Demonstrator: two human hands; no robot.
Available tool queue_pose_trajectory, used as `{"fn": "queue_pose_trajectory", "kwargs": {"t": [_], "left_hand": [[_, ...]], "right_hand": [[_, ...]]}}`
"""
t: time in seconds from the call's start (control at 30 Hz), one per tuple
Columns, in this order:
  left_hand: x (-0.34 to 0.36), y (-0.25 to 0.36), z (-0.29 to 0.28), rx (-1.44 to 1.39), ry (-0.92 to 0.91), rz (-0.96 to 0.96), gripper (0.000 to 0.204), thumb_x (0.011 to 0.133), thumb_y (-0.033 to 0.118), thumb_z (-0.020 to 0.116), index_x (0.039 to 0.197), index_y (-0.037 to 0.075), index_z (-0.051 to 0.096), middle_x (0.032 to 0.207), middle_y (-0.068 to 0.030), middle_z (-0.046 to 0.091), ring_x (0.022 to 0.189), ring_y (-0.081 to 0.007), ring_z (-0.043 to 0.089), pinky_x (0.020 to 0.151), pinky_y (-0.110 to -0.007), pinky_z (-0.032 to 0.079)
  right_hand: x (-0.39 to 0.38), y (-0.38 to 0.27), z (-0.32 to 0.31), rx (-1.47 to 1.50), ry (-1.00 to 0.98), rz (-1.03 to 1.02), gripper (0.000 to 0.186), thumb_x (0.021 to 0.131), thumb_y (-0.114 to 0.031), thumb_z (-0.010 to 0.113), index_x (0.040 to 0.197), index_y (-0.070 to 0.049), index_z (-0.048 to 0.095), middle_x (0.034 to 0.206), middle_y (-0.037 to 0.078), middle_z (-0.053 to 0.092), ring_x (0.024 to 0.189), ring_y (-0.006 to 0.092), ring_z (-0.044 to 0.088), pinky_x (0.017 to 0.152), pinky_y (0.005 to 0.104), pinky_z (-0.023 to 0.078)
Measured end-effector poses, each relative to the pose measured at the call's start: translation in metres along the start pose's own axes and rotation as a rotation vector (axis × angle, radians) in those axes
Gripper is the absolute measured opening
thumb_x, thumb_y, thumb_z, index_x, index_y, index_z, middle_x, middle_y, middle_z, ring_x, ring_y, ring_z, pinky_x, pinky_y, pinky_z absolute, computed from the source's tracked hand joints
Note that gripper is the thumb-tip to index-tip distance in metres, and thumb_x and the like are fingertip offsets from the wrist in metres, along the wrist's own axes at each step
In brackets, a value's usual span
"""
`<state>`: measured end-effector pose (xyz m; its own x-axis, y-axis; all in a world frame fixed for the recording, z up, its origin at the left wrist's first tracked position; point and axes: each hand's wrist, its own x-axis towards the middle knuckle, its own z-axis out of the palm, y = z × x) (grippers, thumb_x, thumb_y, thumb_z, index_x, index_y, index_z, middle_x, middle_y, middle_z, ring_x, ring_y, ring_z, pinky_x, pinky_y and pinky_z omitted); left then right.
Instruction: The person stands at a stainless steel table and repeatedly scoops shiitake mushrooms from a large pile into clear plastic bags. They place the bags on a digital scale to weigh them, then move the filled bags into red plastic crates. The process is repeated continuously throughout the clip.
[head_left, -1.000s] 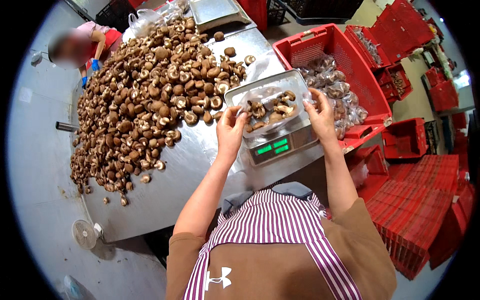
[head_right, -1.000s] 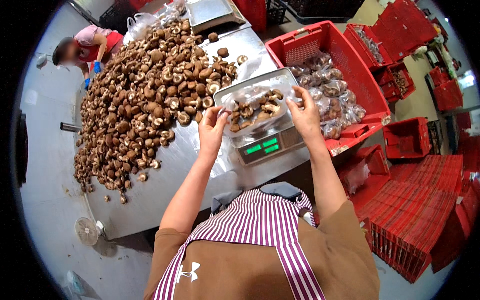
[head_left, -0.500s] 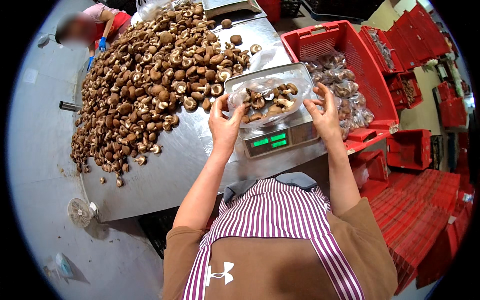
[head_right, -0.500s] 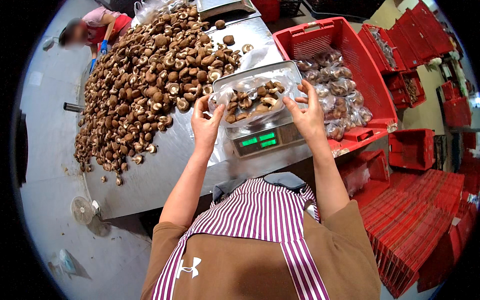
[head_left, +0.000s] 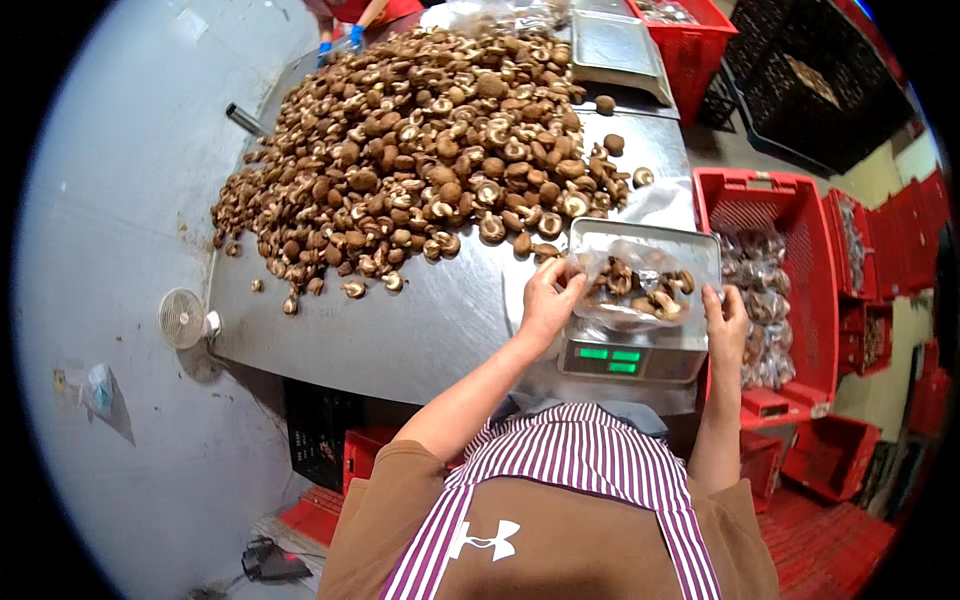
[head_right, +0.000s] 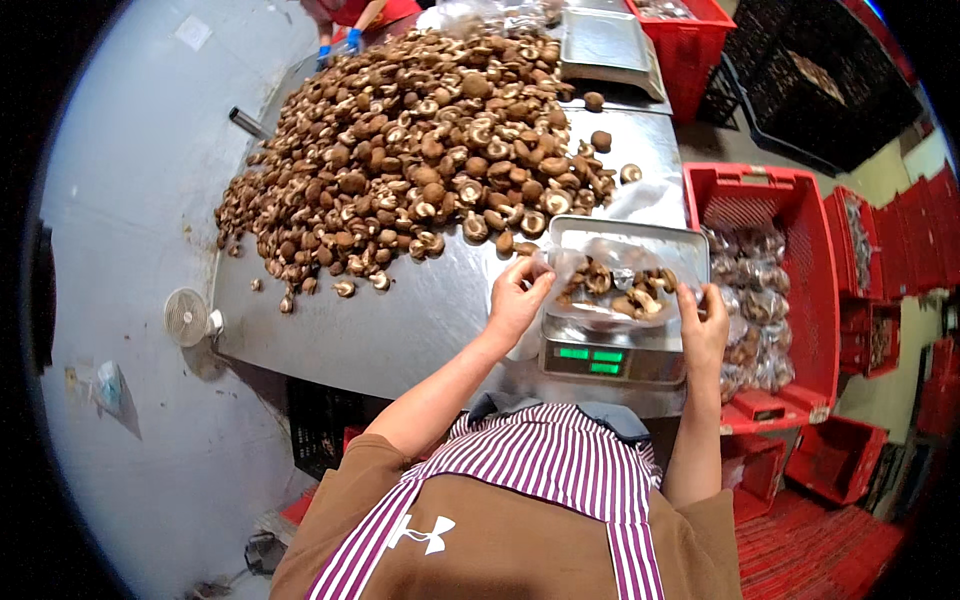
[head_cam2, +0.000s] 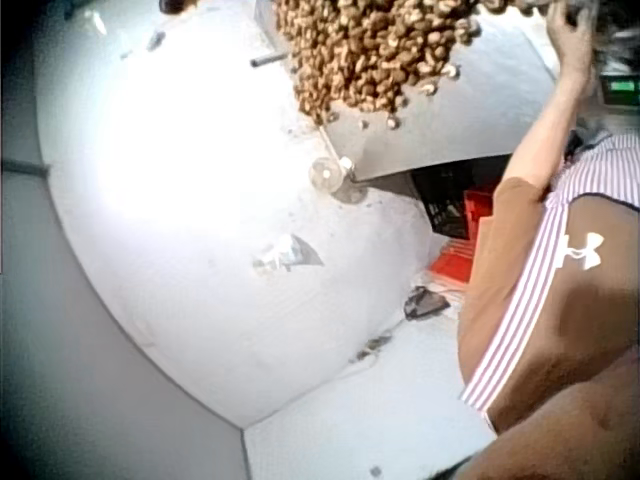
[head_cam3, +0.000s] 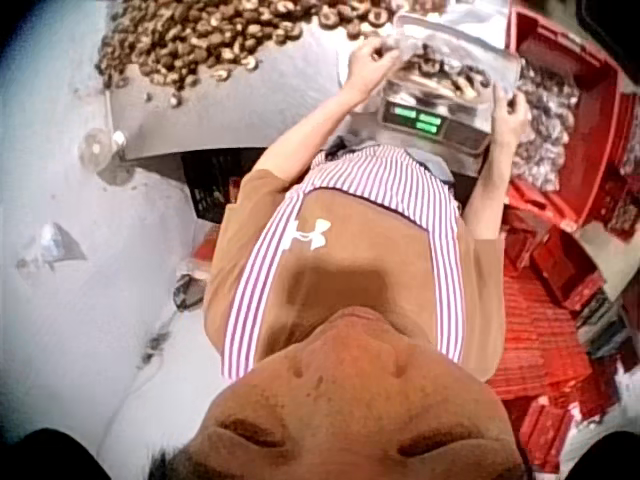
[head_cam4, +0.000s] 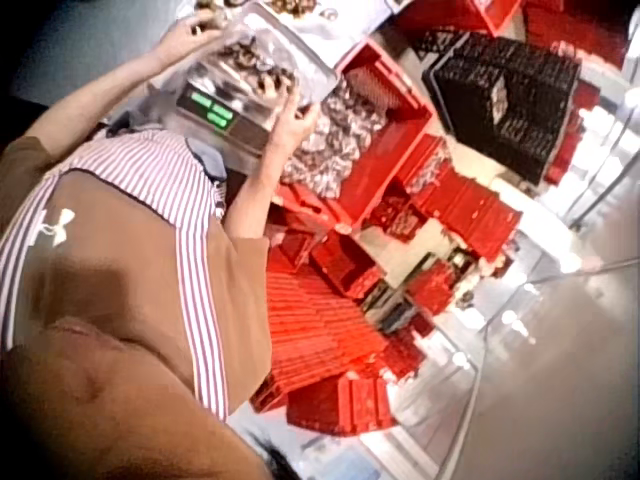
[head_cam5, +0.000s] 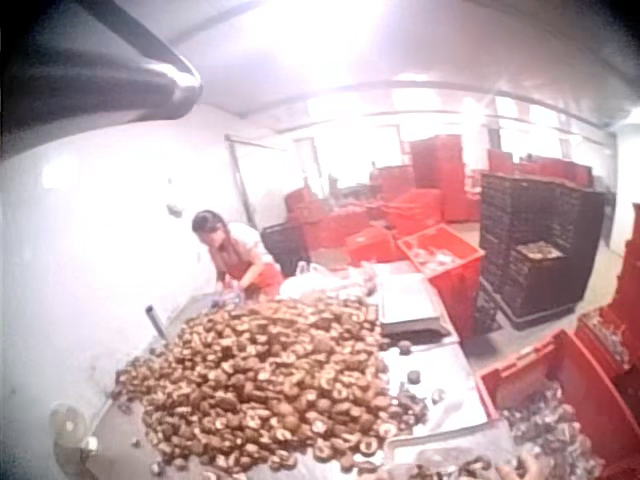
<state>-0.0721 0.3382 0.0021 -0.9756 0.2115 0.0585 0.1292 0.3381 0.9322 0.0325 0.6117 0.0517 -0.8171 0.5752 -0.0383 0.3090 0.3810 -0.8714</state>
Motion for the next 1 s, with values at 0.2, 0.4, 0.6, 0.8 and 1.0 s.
{"fn": "queue_pose_trajectory", "kwargs": {"t": [0.2, 0.4, 0.6, 0.8, 1.0], "left_hand": [[0.010, -0.057, 0.005, -0.267, -0.044, -0.221, 0.013, 0.089, 0.015, 0.066, 0.086, 0.004, 0.062, 0.074, 0.0034, 0.059, 0.070, -0.0052, 0.052, 0.064, -0.023, 0.043], [0.012, -0.079, -0.023, -0.511, -0.105, -0.285, 0.020, 0.093, 0.022, 0.065, 0.103, 0.004, 0.065, 0.089, 0.0001, 0.065, 0.076, -0.0077, 0.056, 0.069, -0.024, 0.047], [0.071, -0.146, -0.105, 0.620, 0.286, 0.008, 0.039, 0.081, -0.001, 0.056, 0.119, 0.009, 0.060, 0.125, -0.0131, 0.054, 0.109, -0.0344, 0.057, 0.090, -0.042, 0.049], [0.078, -0.203, -0.164, 0.919, 0.158, -0.194, 0.029, 0.098, 0.023, 0.039, 0.100, 0.007, 0.063, 0.103, -0.0206, 0.064, 0.095, -0.0410, 0.061, 0.081, -0.050, 0.047], [0.076, -0.116, -0.134, 0.414, 0.292, 0.052, 0.022, 0.088, 0.005, 0.057, 0.108, 0.002, 0.064, 0.100, -0.0098, 0.062, 0.088, -0.0258, 0.061, 0.076, -0.036, 0.049]], "right_hand": [[0.007, -0.017, 0.007, 0.398, -0.116, -0.068, 0.012, 0.096, -0.013, 0.058, 0.095, -0.001, 0.062, 0.091, 0.001, 0.064, 0.084, 0.0084, 0.056, 0.078, 0.0239, 0.044], [0.007, -0.007, 0.007, 0.339, -0.159, 0.012, 0.020, 0.096, -0.014, 0.058, 0.110, 0.000, 0.062, 0.100, 0.004, 0.065, 0.091, 0.0102, 0.058, 0.084, 0.0256, 0.044], [0.000, -0.016, -0.005, 0.387, -0.179, 0.011, 0.025, 0.097, -0.017, 0.056, 0.114, 0.001, 0.059, 0.105, 0.005, 0.063, 0.097, 0.0114, 0.056, 0.087, 0.0260, 0.043], [0.002, -0.007, -0.002, 0.310, -0.056, -0.030, 0.031, 0.091, -0.018, 0.063, 0.113, 0.003, 0.058, 0.100, 0.006, 0.062, 0.097, 0.0147, 0.056, 0.088, 0.0290, 0.044], [-0.010, -0.017, -0.003, 0.301, -0.015, -0.071, 0.031, 0.089, -0.020, 0.066, 0.110, 0.002, 0.060, 0.102, 0.007, 0.065, 0.101, 0.0167, 0.059, 0.091, 0.0315, 0.045]]}}
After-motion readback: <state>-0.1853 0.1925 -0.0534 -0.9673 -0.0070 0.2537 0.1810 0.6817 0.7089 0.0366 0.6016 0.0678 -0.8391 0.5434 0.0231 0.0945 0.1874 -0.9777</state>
